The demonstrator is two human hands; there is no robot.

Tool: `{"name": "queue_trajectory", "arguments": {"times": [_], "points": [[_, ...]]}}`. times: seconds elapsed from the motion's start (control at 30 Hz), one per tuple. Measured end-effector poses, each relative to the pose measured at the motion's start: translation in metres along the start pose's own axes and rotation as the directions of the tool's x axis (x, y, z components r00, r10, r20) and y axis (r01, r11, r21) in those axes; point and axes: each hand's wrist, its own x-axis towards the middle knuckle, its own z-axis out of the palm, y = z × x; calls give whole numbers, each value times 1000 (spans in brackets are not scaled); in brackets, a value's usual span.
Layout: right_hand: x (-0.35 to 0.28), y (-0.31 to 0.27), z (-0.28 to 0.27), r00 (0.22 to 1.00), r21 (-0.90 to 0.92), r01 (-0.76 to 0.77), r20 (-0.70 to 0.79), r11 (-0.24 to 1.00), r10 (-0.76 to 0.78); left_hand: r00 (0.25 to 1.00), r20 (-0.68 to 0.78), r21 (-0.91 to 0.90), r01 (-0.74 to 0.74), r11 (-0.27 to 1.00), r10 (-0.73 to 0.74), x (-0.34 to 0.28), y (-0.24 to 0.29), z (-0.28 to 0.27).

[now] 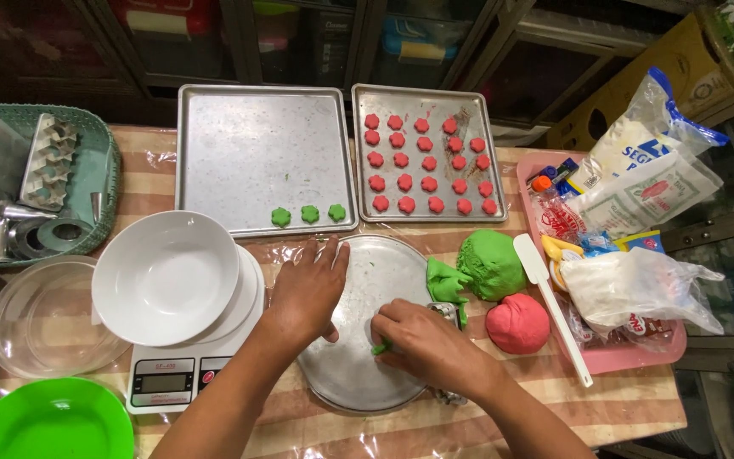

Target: Molding green dough into small shapes using a manual mold and placing them on a baking tray.

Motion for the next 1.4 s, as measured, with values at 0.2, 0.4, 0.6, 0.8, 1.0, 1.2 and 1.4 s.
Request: {"name": "queue_trajectory", "arguments": {"times": [0.2, 0.4, 0.6, 0.8, 1.0, 1.2, 1.4], "points": [[21, -2, -34, 995, 31, 84, 42, 996, -85, 999, -54, -52, -11, 999, 8, -13, 1, -13], [110, 8, -70, 973, 2, 127, -197, 992, -124, 994, -106, -104, -23, 994, 12, -13, 2, -15], [223, 3, -54, 978, 103, 150, -165, 983, -132, 981, -189, -55, -50, 997, 39, -18, -1, -14], [264, 1, -30, 988, 151, 130, -98, 980, -117, 957, -277, -57, -103, 993, 83, -9, -7, -4], [270, -1, -22, 992, 180, 117, -63, 977, -107, 979, -190, -64, -91, 994, 77, 3, -5, 12], [268, -2, -24, 990, 177, 122, -87, 977, -108, 982, -172, -44, -87, 995, 78, -2, -3, 0], [269, 3, -23, 981, 108, 139, -154, 984, -122, 986, -143, -40, -87, 995, 80, -4, -2, -2]]}}
